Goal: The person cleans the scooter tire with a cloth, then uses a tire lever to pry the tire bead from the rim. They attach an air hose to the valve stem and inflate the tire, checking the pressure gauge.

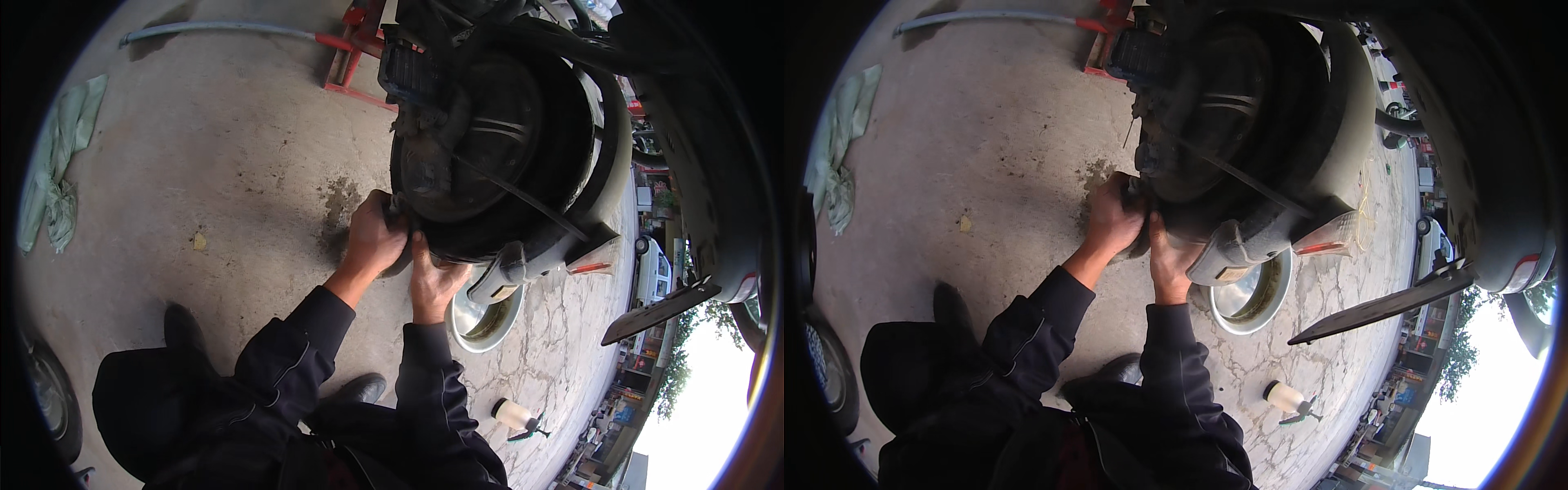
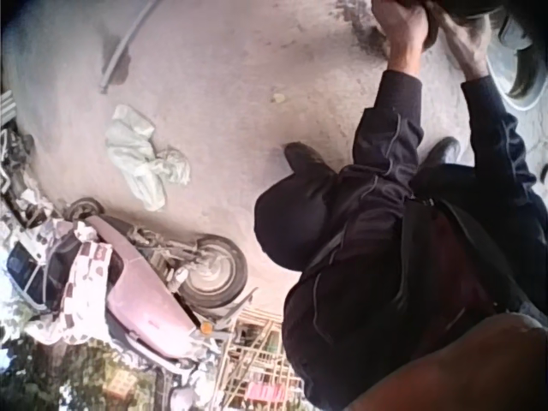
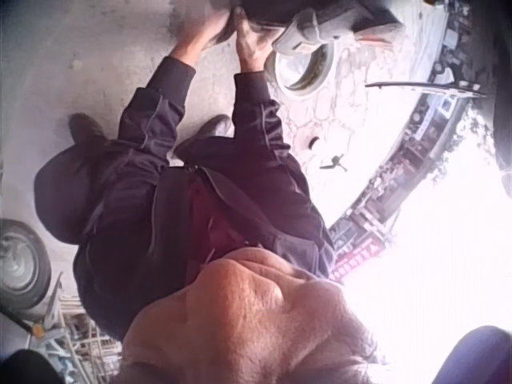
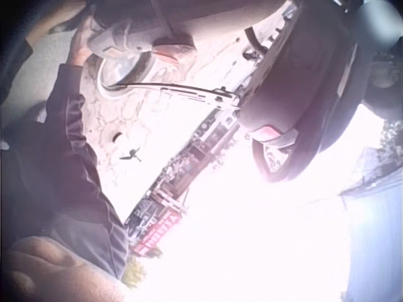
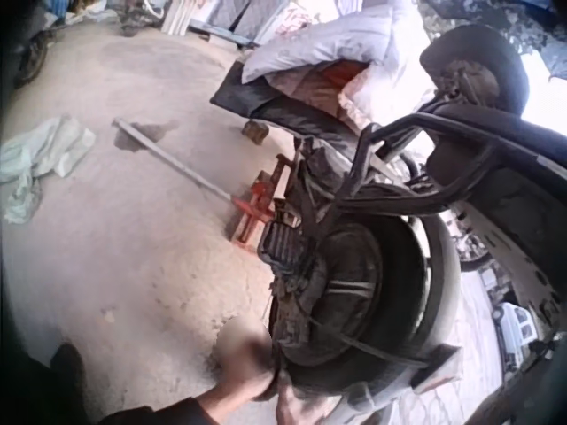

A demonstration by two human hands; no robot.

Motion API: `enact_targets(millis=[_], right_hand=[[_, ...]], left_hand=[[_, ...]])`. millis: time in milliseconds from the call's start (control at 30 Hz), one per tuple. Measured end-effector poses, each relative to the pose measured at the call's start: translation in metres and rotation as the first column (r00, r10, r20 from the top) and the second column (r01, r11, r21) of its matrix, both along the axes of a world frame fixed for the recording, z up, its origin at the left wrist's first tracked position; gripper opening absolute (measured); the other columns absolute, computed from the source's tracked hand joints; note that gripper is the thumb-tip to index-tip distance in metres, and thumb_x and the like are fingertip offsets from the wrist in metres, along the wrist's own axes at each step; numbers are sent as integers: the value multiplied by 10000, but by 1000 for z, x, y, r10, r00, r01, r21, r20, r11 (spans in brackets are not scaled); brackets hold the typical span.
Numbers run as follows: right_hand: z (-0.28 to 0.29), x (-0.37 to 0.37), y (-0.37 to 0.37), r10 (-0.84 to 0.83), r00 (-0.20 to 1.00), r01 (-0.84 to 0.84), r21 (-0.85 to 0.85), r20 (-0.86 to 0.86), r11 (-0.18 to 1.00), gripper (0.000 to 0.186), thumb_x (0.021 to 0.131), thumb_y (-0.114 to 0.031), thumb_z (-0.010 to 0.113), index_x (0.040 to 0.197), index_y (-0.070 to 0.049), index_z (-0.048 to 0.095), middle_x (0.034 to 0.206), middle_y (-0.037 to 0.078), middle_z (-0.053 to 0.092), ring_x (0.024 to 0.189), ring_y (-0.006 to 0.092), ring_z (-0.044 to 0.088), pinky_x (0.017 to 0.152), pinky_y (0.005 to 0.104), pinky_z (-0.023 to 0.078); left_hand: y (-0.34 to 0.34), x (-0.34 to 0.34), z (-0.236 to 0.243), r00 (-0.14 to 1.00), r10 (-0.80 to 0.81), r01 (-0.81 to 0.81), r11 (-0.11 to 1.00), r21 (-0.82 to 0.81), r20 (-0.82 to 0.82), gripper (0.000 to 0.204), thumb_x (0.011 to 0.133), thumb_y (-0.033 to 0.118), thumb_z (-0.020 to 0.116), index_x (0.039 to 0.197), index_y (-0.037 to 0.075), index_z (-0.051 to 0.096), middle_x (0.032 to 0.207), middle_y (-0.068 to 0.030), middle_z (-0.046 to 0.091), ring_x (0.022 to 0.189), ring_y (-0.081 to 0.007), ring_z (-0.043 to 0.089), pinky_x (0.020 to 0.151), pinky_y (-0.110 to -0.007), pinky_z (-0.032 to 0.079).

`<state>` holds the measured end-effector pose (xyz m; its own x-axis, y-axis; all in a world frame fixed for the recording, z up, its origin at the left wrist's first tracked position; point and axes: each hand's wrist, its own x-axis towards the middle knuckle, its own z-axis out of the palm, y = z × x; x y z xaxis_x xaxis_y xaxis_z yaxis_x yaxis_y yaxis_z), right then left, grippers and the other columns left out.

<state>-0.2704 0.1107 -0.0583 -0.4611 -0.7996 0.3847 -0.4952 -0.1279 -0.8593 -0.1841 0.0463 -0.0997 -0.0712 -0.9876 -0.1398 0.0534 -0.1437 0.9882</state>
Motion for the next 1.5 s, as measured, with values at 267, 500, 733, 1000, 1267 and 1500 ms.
enact_targets(millis=[267, 500, 733, 1000, 1267, 1500], right_hand=[[8, -1, -7, 11, 999, -11, 1, 36, 1000, 331, 843, -4, 785, 1140, 101, 682, 1121, 136, 740, 1019, 195, 685, 969, 329, 511], [32, -5, 3, -73, 997, 74, 47, -32, 996, 456, 804, -43, 793, 1224, 52, 643, 1182, 115, 697, 1044, 210, 653, 977, 332, 495], [54, -7, 8, -150, 966, 185, 160, -210, 970, 530, 802, -67, 789, 1289, 27, 602, 1236, 105, 657, 1090, 226, 614, 998, 346, 477], [24, -3, 11, -93, 978, 102, 40, -189, 994, 744, 829, -111, 858, 1423, 73, 449, 1382, 175, 566, 1204, 219, 581, 1074, 362, 432], [-4, -9, -4, -76, 997, 74, -67, -34, 995, 382, 851, -17, 792, 1186, 105, 654, 1167, 153, 720, 1077, 195, 661, 1007, 342, 489], [25, -2, 1, -100, 995, 101, 55, -25, 993, 431, 819, -19, 760, 1222, 74, 642, 1186, 129, 700, 1062, 212, 648, 994, 342, 484]], left_hand=[[9, 20, 23, 990, -96, 106, 989, 101, -99, 457, 835, 292, 788, 1054, -82, 643, 991, -249, 711, 960, -336, 719, 842, -398, 548], [8, -5, 13, 996, 83, -82, 996, 35, -38, 271, 822, 165, 751, 925, -37, 602, 876, -255, 697, 855, -408, 707, 748, -454, 536], [-16, -20, -22, 987, 161, -160, 984, -76, -1, 253, 839, 169, 727, 930, -25, 592, 828, -270, 680, 827, -475, 681, 704, -490, 525], [-12, -8, -13, 996, 84, -85, 996, -28, -23, 292, 868, 211, 738, 888, -47, 603, 825, -260, 690, 809, -412, 710, 705, -445, 536], [8, 7, 22, 998, -32, 36, 995, 96, -46, 336, 799, 197, 770, 975, -55, 633, 935, -259, 718, 899, -385, 725, 789, -425, 560], [10, -8, 14, 994, 90, -84, 991, 105, -55, 301, 837, 197, 752, 950, -50, 624, 879, -274, 701, 875, -435, 709, 746, -460, 550]])
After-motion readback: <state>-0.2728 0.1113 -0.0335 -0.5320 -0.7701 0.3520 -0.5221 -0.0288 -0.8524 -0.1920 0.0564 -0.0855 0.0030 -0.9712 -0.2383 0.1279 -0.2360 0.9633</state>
